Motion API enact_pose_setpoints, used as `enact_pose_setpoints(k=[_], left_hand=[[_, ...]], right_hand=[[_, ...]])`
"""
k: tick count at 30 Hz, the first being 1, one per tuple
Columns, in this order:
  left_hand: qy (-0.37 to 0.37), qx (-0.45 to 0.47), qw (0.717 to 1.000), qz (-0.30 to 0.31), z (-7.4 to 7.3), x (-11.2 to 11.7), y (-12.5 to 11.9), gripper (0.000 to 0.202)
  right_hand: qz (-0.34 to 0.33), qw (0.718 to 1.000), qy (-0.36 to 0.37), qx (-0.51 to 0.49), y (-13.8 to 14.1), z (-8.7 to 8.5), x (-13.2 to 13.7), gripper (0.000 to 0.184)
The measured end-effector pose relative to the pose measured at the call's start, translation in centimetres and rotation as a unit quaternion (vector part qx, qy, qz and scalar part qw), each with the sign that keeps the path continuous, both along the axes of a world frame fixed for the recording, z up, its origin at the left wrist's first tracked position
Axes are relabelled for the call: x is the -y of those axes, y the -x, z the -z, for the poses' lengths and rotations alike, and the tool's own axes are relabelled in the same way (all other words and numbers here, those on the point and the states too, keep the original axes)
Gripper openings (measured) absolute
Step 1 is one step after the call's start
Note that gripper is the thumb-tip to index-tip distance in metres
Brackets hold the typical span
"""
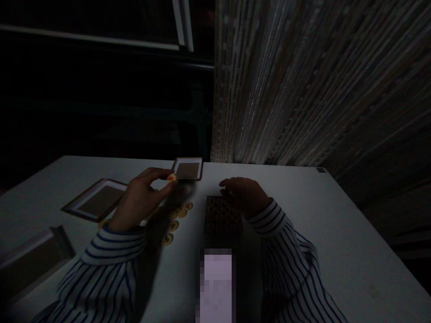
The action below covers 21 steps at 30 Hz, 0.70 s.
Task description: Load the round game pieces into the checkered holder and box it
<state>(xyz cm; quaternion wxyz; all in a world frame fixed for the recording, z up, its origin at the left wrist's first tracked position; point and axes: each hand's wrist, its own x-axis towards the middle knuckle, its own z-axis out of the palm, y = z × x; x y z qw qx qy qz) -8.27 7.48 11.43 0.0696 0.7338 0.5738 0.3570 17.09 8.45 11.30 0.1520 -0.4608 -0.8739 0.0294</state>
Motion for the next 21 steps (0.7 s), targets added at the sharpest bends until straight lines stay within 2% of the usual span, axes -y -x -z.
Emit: enact_pose_setpoints(k=[5, 10, 14, 21], left_hand=[[0.011, 0.052, 0.997, 0.062, -0.4, 0.9, -1.8, 0.026], [0.044, 0.104, 0.986, 0.126, 0.7, 1.2, -3.7, 0.029], [0.068, 0.124, 0.979, 0.147, 1.4, 1.3, -4.6, 0.029], [0.104, 0.08, 0.977, 0.167, 1.4, 1.7, -5.8, 0.024]], right_hand=[[0.012, 0.999, 0.034, 0.023, -0.7, -0.2, 0.8, 0.027], [0.004, 0.999, 0.049, 0.004, -1.2, -0.5, 1.2, 0.027], [-0.036, 0.995, 0.071, -0.056, -1.1, -0.4, 1.2, 0.027], [-0.071, 0.971, 0.118, -0.196, -0.3, -0.4, 0.9, 0.013]])
